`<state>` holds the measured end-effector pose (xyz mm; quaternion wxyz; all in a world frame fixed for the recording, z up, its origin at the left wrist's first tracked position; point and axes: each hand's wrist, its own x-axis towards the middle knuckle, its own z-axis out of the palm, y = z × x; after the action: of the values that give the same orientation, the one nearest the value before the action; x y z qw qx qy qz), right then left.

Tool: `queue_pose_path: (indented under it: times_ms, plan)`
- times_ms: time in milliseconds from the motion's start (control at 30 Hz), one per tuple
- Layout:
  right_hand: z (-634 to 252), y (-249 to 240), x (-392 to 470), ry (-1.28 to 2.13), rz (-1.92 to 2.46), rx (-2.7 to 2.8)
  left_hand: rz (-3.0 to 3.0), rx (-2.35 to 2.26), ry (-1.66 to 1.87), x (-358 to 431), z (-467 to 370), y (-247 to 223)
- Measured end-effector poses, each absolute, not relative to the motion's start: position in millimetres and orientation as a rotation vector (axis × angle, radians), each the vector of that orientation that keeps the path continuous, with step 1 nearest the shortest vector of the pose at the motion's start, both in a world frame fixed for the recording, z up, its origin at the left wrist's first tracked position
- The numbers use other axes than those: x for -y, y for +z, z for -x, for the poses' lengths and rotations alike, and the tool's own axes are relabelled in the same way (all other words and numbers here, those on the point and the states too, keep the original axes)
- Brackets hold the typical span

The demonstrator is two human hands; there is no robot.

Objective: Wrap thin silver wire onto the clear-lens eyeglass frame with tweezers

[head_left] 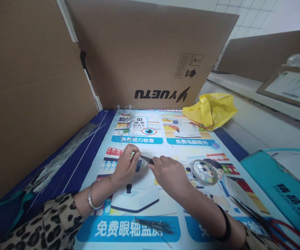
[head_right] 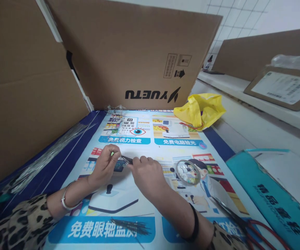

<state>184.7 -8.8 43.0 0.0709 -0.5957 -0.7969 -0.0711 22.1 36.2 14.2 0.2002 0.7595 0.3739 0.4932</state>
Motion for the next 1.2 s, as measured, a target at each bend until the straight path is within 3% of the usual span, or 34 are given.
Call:
queue_pose_path:
  times_ms: [933,1200]
  plan:
    - [-168.1,48.8,10.4,-0.377,1.815,2.486,-2.22,-1.151,1.398,-36.4,-22.1,11.4]
    - [-179.8,49.4,8.3,-0.279,1.75,2.539,-2.117,-1.138,1.327,-37.8,-19.1,13.2]
